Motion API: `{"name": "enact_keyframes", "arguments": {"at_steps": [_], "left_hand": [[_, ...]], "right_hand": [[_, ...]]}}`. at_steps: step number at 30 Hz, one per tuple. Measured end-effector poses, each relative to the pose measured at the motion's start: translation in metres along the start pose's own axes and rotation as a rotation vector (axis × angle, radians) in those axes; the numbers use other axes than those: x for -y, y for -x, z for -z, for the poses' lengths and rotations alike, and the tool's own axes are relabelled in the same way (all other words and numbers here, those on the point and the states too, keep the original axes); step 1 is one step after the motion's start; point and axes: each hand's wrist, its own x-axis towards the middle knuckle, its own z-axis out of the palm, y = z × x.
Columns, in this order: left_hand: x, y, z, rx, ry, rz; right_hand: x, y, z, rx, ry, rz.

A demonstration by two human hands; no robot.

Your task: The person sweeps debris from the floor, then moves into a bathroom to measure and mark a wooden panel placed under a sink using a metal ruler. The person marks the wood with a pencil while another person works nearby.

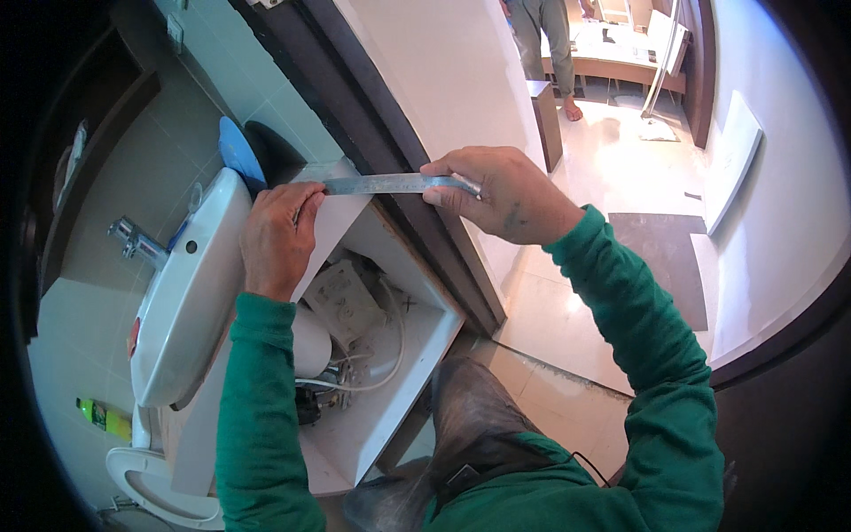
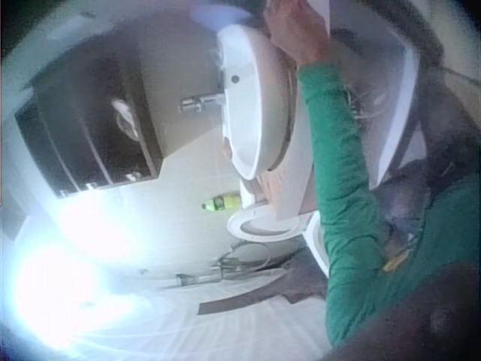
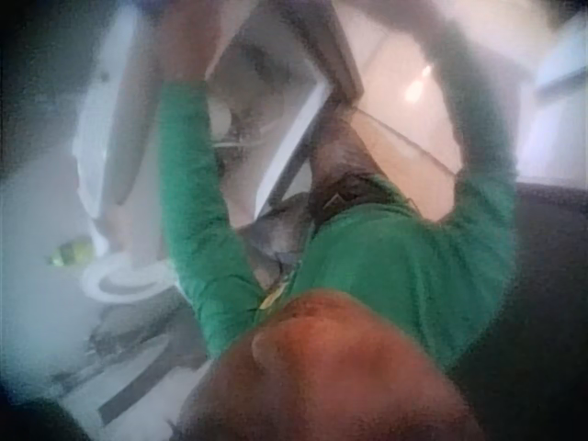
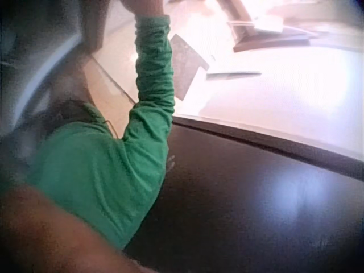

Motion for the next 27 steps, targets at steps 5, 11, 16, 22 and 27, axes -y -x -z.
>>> {"name": "enact_keyframes", "arguments": {"at_steps": [5,11,16,22,27], "left_hand": [[0.003,-0.002,-0.009,-0.023,-0.04,-0.025],[0.004,-0.003,-0.015,-0.04,-0.07,-0.05],[0.004,-0.007,-0.016,-0.013,-0.041,-0.039],[-0.005,-0.017,-0.006,0.116,0.026,0.071],[-0.004,-0.021,-0.007,0.114,0.081,0.154]], "right_hand": [[-0.012,-0.008,0.004,0.075,0.008,-0.048],[-0.022,-0.017,0.007,0.077,0.142,0.016],[-0.02,-0.026,0.012,0.191,0.315,-0.082],[-0.022,-0.035,0.009,0.138,0.342,-0.078],[-0.025,-0.039,0.009,0.161,0.355,-0.08]]}}
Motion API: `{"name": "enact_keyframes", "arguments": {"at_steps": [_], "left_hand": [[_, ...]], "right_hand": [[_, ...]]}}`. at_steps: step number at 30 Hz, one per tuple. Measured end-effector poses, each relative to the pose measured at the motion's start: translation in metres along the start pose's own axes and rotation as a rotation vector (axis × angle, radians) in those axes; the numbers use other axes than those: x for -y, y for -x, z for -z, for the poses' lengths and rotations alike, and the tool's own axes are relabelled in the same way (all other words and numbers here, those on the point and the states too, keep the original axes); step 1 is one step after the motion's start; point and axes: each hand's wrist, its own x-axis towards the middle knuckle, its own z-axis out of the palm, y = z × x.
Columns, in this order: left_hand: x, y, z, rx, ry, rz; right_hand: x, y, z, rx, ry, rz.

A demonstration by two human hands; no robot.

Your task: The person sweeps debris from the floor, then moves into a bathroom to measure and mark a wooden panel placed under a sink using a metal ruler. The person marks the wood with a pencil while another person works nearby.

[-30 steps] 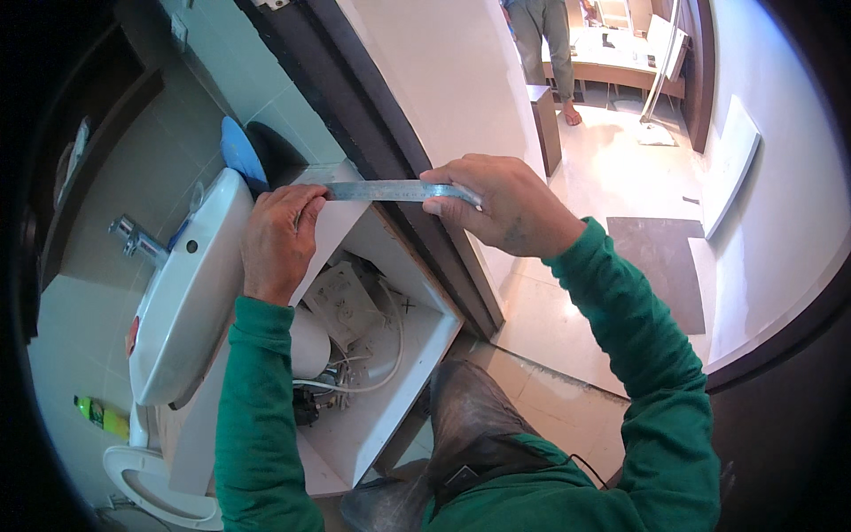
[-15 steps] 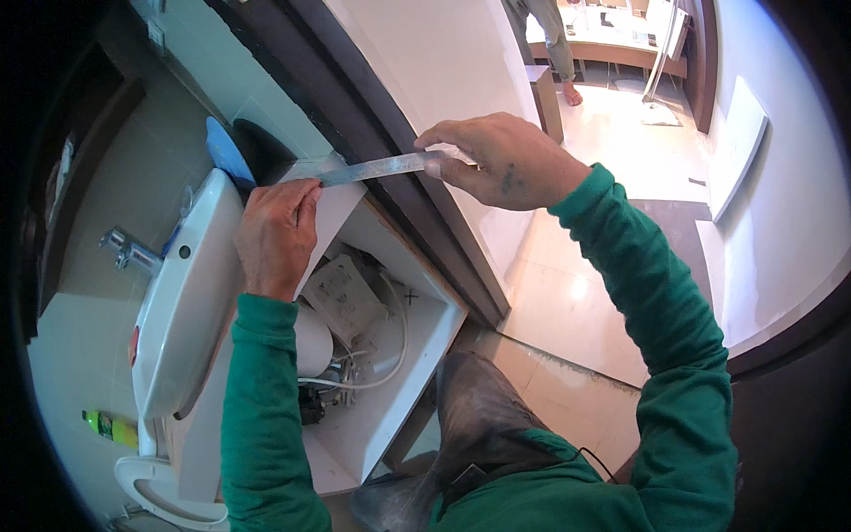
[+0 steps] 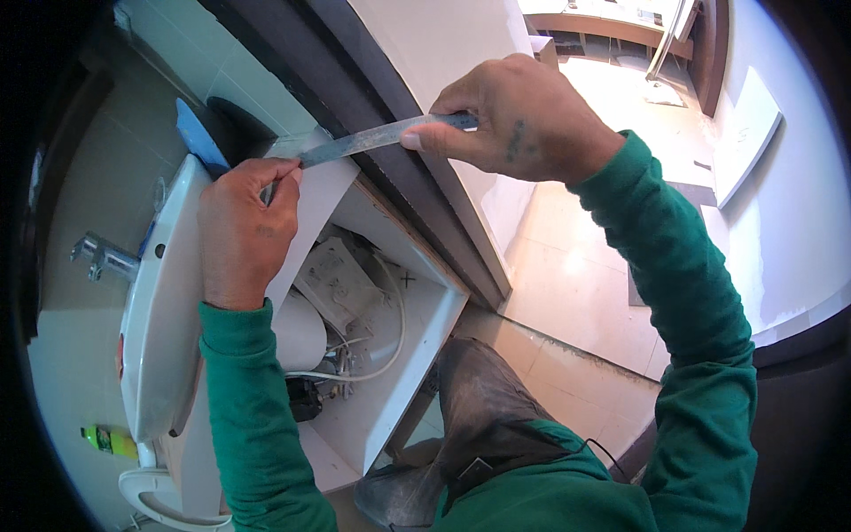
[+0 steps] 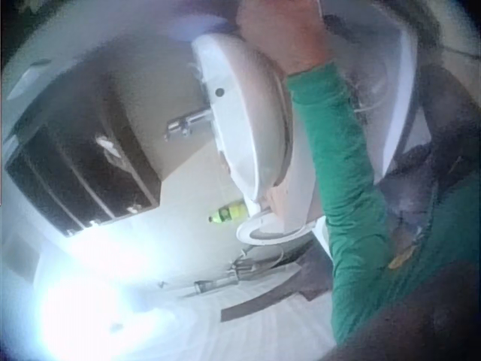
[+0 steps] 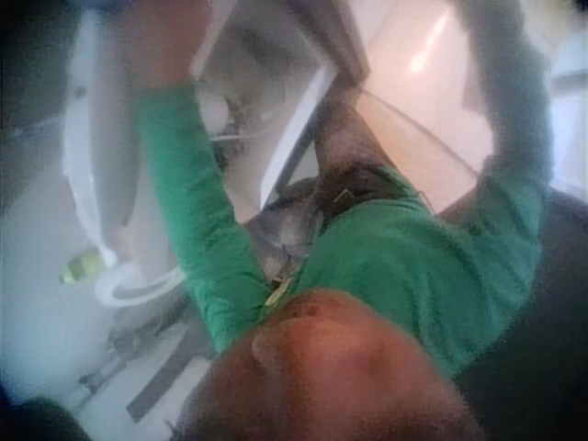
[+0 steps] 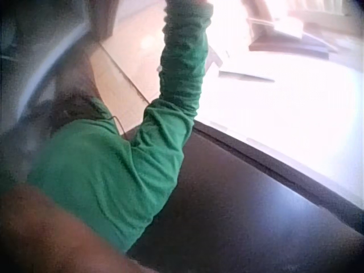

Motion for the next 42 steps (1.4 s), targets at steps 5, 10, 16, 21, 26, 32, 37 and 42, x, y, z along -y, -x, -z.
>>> {"name": "enact_keyframes", "arguments": {"at_steps": [5,10,16,21,26,32,37,42], "left_hand": [[-0.003,-0.003,0.004,0.084,-0.055,0.036],[0.001,-0.001,0.0,-0.002,-0.052,-0.067],[-0.001,0.002,-0.005,-0.011,-0.102,-0.078],[-0.005,0.004,-0.002,0.102,-0.174,0.064],[-0.005,0.005,-0.001,0.091,-0.146,0.09],[-0.009,0.001,0.006,0.132,-0.133,0.124],[0.005,-0.007,0.009,0.199,-0.191,0.156],[0.008,-0.012,0.007,0.156,-0.201,0.151]], "right_hand": [[0.011,-0.01,0.008,0.061,0.004,-0.054],[0.013,-0.015,0.015,0.082,0.015,-0.038],[0.018,-0.015,0.016,0.029,0.023,-0.004],[0.024,-0.021,0.009,0.084,0.009,-0.049],[0.017,-0.027,0.001,-0.001,-0.001,0.016],[0.015,-0.031,-0.001,0.054,0.014,-0.011],[0.026,-0.046,-0.003,0.093,0.069,-0.033],[0.029,-0.035,-0.007,0.044,0.168,-0.071]]}}
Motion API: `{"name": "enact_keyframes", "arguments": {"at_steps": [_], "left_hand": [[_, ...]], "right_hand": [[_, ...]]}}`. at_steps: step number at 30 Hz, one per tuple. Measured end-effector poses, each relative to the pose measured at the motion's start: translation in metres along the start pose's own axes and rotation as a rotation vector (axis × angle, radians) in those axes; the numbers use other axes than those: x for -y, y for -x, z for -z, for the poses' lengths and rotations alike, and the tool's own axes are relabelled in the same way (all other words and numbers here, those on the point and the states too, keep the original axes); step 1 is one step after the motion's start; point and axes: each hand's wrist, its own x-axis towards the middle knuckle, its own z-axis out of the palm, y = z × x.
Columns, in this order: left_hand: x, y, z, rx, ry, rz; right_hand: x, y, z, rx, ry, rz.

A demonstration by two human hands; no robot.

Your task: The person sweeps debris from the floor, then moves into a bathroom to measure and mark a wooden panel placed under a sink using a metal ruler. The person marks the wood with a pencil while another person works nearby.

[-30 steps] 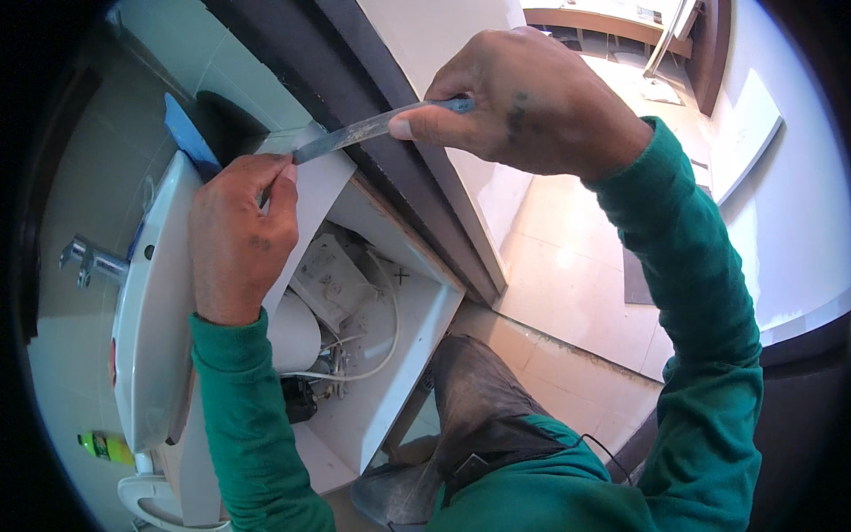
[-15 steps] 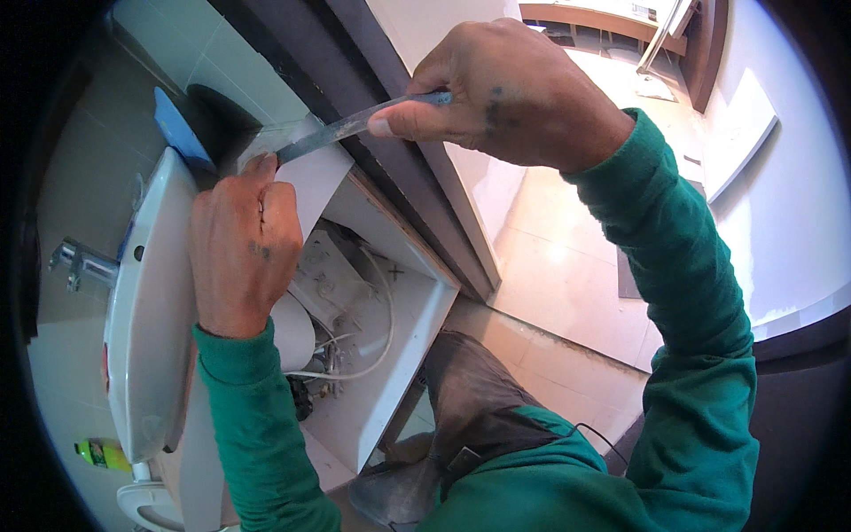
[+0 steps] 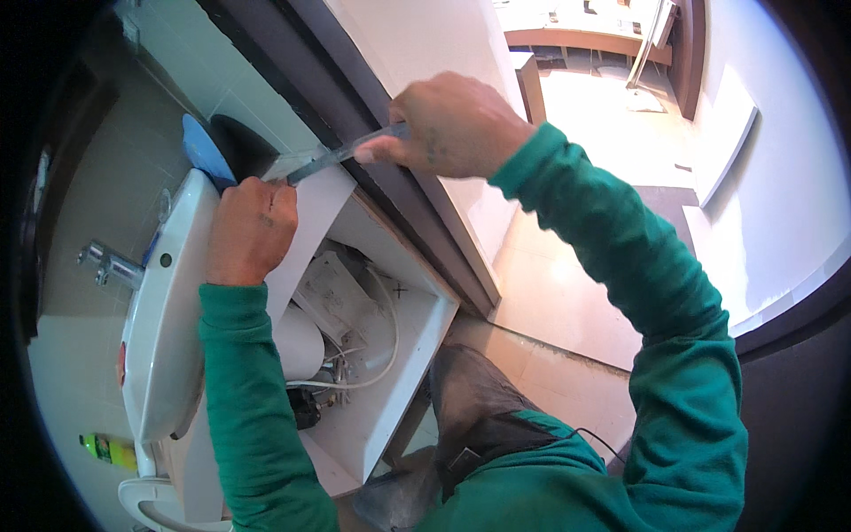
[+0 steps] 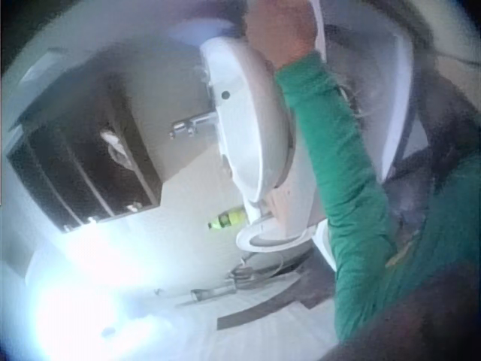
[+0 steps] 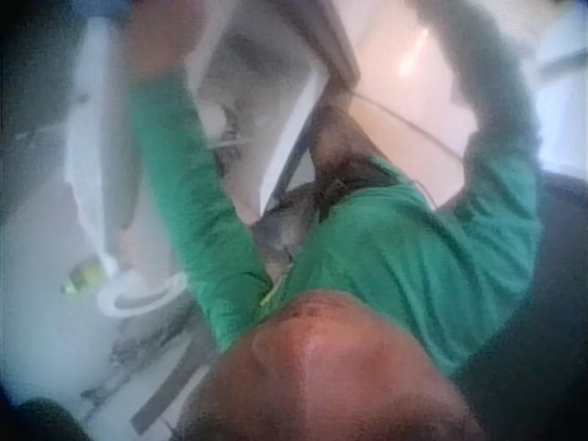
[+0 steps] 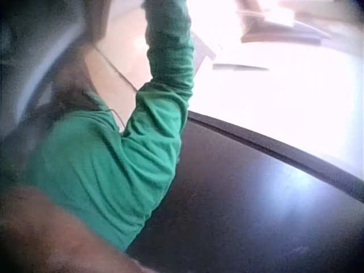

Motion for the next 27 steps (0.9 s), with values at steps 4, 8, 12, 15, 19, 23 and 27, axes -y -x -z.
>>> {"name": "enact_keyframes", "arguments": {"at_steps": [4,8,12,15,19,23,27], "left_hand": [[0.001,-0.001,0.001,0.052,-0.074,0.012],[-0.001,-0.003,0.005,0.098,-0.047,0.001],[0.001,-0.001,0.003,0.083,-0.067,-0.049],[0.006,-0.004,-0.002,0.031,-0.125,-0.089],[-0.002,-0.016,0.012,0.194,-0.087,0.075],[0.037,-0.028,0.002,0.242,-0.088,0.081],[0.047,-0.026,0.003,0.274,-0.095,0.084]], "right_hand": [[0.0,0.027,-0.002,-0.222,0.101,0.134],[-0.005,0.028,-0.014,-0.183,0.271,0.165],[0.0,0.029,-0.015,-0.19,0.354,0.143],[0.009,0.021,-0.024,-0.188,0.367,0.117],[0.012,0.015,-0.033,-0.138,0.352,0.061],[0.019,0.006,-0.042,-0.23,0.438,0.142],[0.021,0.007,-0.034,-0.231,0.425,0.126]]}}
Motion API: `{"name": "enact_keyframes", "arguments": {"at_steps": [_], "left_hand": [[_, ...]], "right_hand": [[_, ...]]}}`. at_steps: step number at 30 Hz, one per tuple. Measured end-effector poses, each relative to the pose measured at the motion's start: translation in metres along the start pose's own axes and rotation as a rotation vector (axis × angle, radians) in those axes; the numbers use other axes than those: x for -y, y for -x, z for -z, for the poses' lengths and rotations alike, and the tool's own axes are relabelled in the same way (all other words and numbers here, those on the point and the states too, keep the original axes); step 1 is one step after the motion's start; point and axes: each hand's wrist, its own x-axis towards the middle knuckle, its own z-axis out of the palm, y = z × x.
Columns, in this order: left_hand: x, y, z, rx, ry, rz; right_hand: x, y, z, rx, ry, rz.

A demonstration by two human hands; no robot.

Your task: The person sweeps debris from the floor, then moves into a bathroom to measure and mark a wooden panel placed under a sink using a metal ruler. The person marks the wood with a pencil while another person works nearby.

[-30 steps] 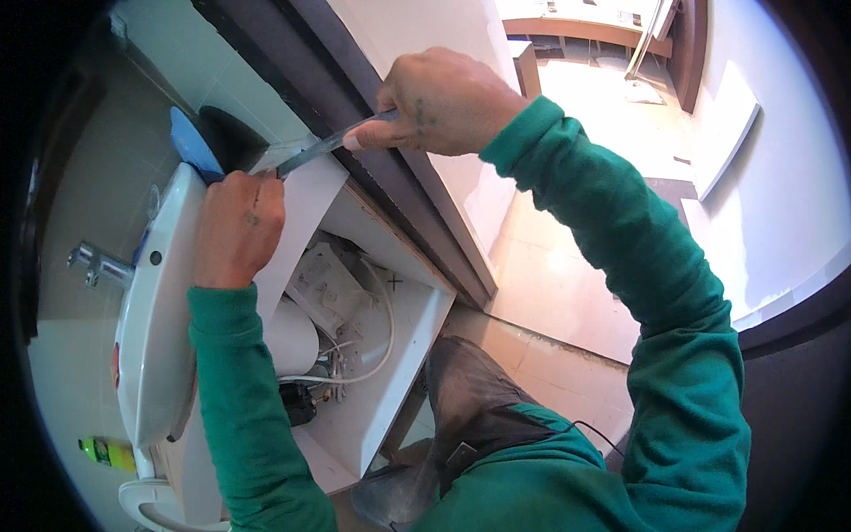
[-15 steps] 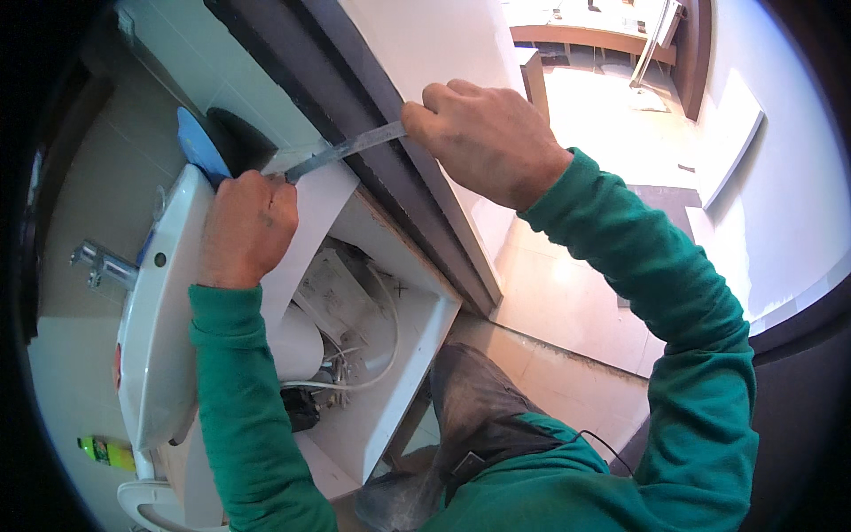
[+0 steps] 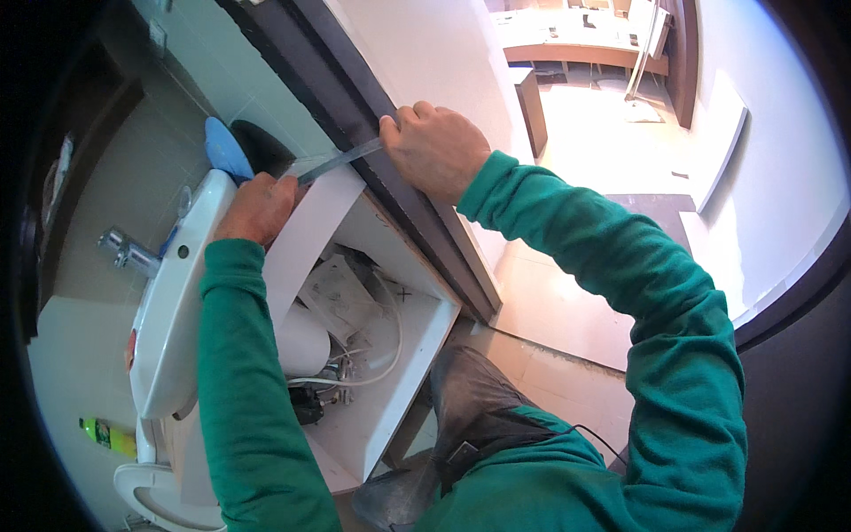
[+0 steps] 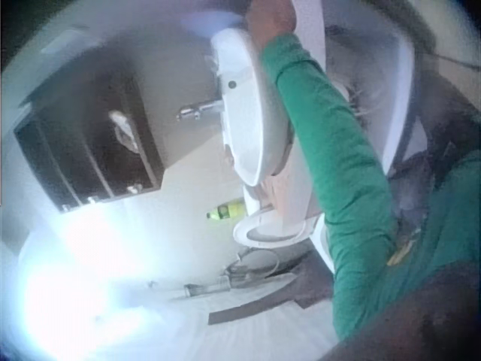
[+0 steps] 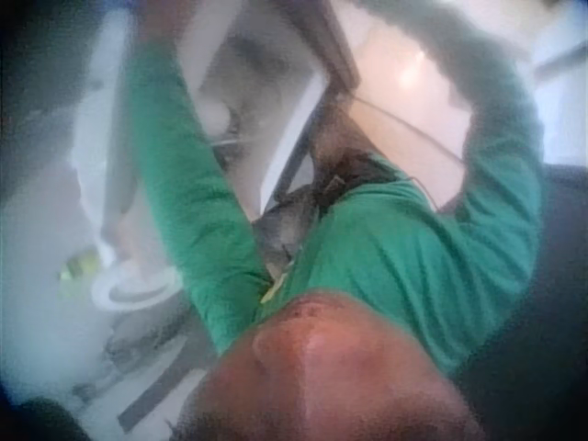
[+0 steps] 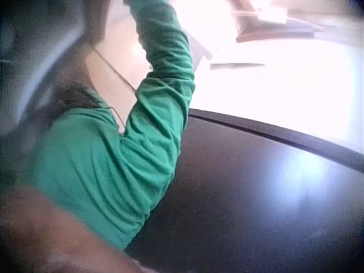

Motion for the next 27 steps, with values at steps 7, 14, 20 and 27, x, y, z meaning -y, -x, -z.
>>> {"name": "enact_keyframes", "arguments": {"at_steps": [7,14,20,27], "left_hand": [[-0.033,0.035,-0.007,-0.114,0.173,-0.166],[-0.038,0.026,0.0,-0.152,0.165,-0.105],[-0.035,0.024,-0.004,-0.227,0.0,-0.115],[-0.033,0.005,-0.009,-0.108,-0.004,0.018]], "right_hand": [[-0.012,0.031,0.025,-0.053,-0.031,-0.013],[-0.009,0.03,0.029,0.003,0.029,-0.033],[0.009,0.019,0.031,0.075,0.016,-0.1],[0.021,0.0,0.016,0.181,0.046,-0.116]]}}
